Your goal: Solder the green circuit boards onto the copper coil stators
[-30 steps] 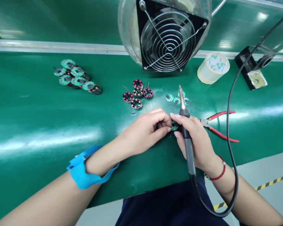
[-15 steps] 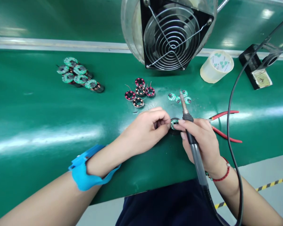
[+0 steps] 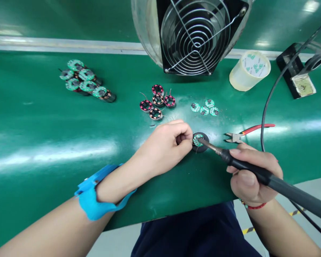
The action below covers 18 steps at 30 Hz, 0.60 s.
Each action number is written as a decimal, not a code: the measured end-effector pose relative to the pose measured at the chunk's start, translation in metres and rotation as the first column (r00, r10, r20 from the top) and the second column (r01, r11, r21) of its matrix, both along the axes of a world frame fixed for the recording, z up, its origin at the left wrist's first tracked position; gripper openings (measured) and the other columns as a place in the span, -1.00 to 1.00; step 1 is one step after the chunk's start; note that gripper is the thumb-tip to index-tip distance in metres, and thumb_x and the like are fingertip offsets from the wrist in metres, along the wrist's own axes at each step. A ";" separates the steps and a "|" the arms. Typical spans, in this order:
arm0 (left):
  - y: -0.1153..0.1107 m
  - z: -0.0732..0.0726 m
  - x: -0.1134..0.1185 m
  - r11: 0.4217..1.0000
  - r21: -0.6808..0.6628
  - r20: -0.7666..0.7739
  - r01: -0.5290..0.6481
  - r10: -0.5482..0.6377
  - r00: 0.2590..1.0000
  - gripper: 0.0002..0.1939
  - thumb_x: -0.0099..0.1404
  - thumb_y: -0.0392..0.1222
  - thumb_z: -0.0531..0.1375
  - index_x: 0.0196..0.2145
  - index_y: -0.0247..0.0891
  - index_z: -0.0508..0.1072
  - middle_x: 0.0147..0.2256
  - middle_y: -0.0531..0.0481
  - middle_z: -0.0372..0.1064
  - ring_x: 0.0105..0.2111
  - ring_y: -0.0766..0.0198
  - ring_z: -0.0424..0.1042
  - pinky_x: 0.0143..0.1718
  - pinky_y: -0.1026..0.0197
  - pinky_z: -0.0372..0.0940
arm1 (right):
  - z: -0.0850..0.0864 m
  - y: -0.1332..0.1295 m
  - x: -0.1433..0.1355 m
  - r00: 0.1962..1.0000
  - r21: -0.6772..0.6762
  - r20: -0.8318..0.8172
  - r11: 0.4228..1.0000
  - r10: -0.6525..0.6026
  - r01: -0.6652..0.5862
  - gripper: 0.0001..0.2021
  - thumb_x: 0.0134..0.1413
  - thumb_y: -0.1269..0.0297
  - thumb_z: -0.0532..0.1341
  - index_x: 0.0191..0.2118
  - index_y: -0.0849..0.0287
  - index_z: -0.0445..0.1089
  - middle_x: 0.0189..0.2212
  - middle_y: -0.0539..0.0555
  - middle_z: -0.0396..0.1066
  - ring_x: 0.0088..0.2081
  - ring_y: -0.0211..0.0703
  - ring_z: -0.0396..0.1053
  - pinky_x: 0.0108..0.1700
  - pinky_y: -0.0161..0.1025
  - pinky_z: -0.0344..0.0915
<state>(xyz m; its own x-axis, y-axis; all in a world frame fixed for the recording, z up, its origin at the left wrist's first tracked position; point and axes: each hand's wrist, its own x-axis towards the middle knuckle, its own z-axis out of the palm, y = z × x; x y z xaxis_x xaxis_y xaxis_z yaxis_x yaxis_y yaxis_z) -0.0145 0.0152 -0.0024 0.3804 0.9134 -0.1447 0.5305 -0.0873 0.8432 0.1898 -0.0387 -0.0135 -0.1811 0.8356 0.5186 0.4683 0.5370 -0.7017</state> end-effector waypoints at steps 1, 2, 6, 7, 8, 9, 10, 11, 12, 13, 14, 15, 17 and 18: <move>0.000 0.000 0.000 1.000 0.003 -0.003 0.000 0.000 1.000 -0.85 0.14 -0.38 0.09 -0.56 -0.28 0.32 -0.53 0.13 0.21 -0.56 0.44 0.16 -0.56 0.33 0.08 | 0.000 0.000 0.000 0.999 0.013 -0.032 1.000 0.004 -0.004 -0.73 0.30 0.09 0.10 0.03 -0.03 0.40 -0.56 -0.05 0.41 -0.66 -0.21 0.28 -0.57 -0.17 0.28; 0.000 0.000 0.000 1.000 0.007 -0.006 0.001 -0.001 1.000 -0.85 0.14 -0.38 0.09 -0.56 -0.28 0.32 -0.53 0.13 0.21 -0.56 0.44 0.16 -0.56 0.33 0.08 | 0.000 0.000 -0.001 0.998 0.033 -0.068 0.999 0.008 -0.006 -0.74 0.29 0.11 0.12 0.01 -0.01 0.41 -0.56 -0.05 0.41 -0.66 -0.22 0.27 -0.58 -0.17 0.27; 0.001 0.000 -0.001 1.000 0.018 -0.014 0.003 -0.003 1.000 -0.86 0.13 -0.37 0.09 -0.56 -0.28 0.32 -0.53 0.13 0.21 -0.57 0.43 0.15 -0.56 0.33 0.07 | -0.001 0.003 -0.007 0.988 0.060 -0.155 0.998 0.022 -0.013 -0.76 0.27 0.16 0.16 -0.02 0.06 0.45 -0.55 -0.03 0.41 -0.66 -0.26 0.25 -0.62 -0.20 0.22; 0.001 0.000 0.000 1.000 0.018 -0.014 0.003 -0.003 1.000 -0.86 0.13 -0.37 0.09 -0.56 -0.27 0.32 -0.53 0.13 0.21 -0.57 0.43 0.15 -0.56 0.33 0.07 | -0.001 0.004 -0.008 0.984 0.060 -0.175 0.998 0.032 -0.022 -0.76 0.26 0.19 0.18 -0.03 0.10 0.46 -0.55 -0.03 0.40 -0.65 -0.27 0.25 -0.62 -0.20 0.22; 0.001 -0.001 0.000 1.000 0.020 -0.013 0.003 -0.003 1.000 -0.86 0.13 -0.37 0.09 -0.56 -0.27 0.32 -0.54 0.13 0.21 -0.57 0.43 0.15 -0.56 0.33 0.08 | -0.001 0.004 -0.009 0.980 0.057 -0.195 0.998 0.040 -0.030 -0.77 0.26 0.22 0.19 -0.04 0.14 0.47 -0.55 -0.02 0.40 -0.64 -0.27 0.26 -0.62 -0.21 0.22; 0.001 -0.001 0.000 1.000 0.022 -0.014 0.002 -0.002 1.000 -0.86 0.13 -0.36 0.08 -0.56 -0.27 0.32 -0.54 0.13 0.21 -0.57 0.43 0.15 -0.56 0.33 0.08 | -0.001 0.004 -0.010 0.977 0.054 -0.210 0.998 0.046 -0.036 -0.77 0.25 0.24 0.20 -0.05 0.16 0.48 -0.55 -0.02 0.39 -0.63 -0.28 0.27 -0.62 -0.21 0.22; 0.001 -0.001 0.000 1.000 0.024 -0.014 0.001 0.000 1.000 -0.86 0.13 -0.36 0.08 -0.56 -0.27 0.32 -0.54 0.13 0.21 -0.57 0.43 0.15 -0.56 0.33 0.08 | -0.001 0.004 -0.010 0.974 0.053 -0.220 0.998 0.048 -0.037 -0.78 0.25 0.26 0.20 -0.05 0.18 0.48 -0.54 -0.01 0.39 -0.63 -0.28 0.27 -0.62 -0.21 0.23; 0.001 -0.001 0.000 1.000 0.025 -0.016 0.000 0.001 1.000 -0.86 0.13 -0.36 0.08 -0.56 -0.27 0.31 -0.54 0.13 0.21 -0.57 0.43 0.15 -0.56 0.33 0.08 | -0.001 0.004 -0.011 0.974 0.054 -0.223 0.998 0.044 -0.032 -0.78 0.25 0.26 0.20 -0.05 0.18 0.48 -0.54 -0.02 0.39 -0.62 -0.28 0.28 -0.62 -0.21 0.23; 0.001 -0.001 0.000 1.000 0.025 -0.019 -0.002 0.002 1.000 -0.86 0.13 -0.36 0.09 -0.56 -0.27 0.31 -0.54 0.13 0.21 -0.57 0.42 0.15 -0.57 0.33 0.08 | -0.001 0.004 -0.011 0.974 0.057 -0.222 0.998 0.039 -0.027 -0.78 0.25 0.25 0.20 -0.05 0.17 0.48 -0.54 -0.02 0.39 -0.62 -0.29 0.28 -0.62 -0.21 0.24; 0.001 -0.001 0.001 1.000 0.024 -0.021 -0.002 0.003 1.000 -0.86 0.13 -0.36 0.09 -0.56 -0.27 0.32 -0.54 0.13 0.21 -0.57 0.42 0.15 -0.57 0.33 0.08 | -0.001 0.004 -0.011 0.975 0.060 -0.221 0.998 0.034 -0.021 -0.78 0.25 0.25 0.20 -0.05 0.16 0.49 -0.55 -0.02 0.39 -0.62 -0.29 0.27 -0.63 -0.22 0.24; 0.001 -0.001 0.001 1.000 0.024 -0.023 -0.003 0.003 1.000 -0.86 0.13 -0.36 0.08 -0.56 -0.27 0.32 -0.54 0.13 0.21 -0.57 0.42 0.15 -0.57 0.33 0.08 | -0.001 0.003 -0.010 0.976 0.061 -0.218 0.998 0.032 -0.019 -0.77 0.26 0.24 0.19 -0.05 0.15 0.49 -0.55 -0.02 0.39 -0.63 -0.29 0.27 -0.63 -0.22 0.24; 0.001 -0.001 0.001 1.000 0.022 -0.025 -0.003 0.003 1.000 -0.86 0.13 -0.36 0.08 -0.56 -0.27 0.32 -0.54 0.13 0.21 -0.57 0.42 0.15 -0.56 0.33 0.08 | -0.001 0.003 -0.009 0.976 0.065 -0.214 0.998 0.031 -0.018 -0.77 0.26 0.24 0.19 -0.05 0.15 0.49 -0.55 -0.02 0.39 -0.63 -0.29 0.27 -0.63 -0.22 0.24; 0.001 -0.001 0.001 1.000 0.019 -0.032 -0.003 0.003 0.999 -0.86 0.13 -0.36 0.08 -0.56 -0.27 0.32 -0.54 0.13 0.21 -0.57 0.42 0.16 -0.56 0.32 0.08 | -0.001 0.002 -0.006 0.981 0.065 -0.189 0.998 0.035 -0.023 -0.76 0.26 0.22 0.19 -0.02 0.13 0.47 -0.53 -0.01 0.43 -0.64 -0.28 0.27 -0.63 -0.21 0.26; 0.001 -0.001 0.001 1.000 0.016 -0.036 -0.002 0.003 0.999 -0.86 0.13 -0.36 0.08 -0.55 -0.27 0.32 -0.54 0.13 0.22 -0.56 0.42 0.16 -0.56 0.32 0.08 | 0.000 0.002 -0.004 0.988 0.053 -0.150 0.998 0.035 -0.027 -0.74 0.27 0.19 0.18 0.01 0.09 0.45 -0.50 -0.01 0.45 -0.64 -0.28 0.29 -0.63 -0.21 0.28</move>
<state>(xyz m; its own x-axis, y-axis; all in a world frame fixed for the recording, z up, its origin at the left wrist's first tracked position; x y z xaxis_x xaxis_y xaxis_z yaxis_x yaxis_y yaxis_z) -0.0137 0.0161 -0.0032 0.3726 0.9168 -0.1435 0.5610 -0.0994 0.8218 0.1856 -0.0372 -0.0139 -0.1226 0.8028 0.5835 0.3417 0.5862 -0.7346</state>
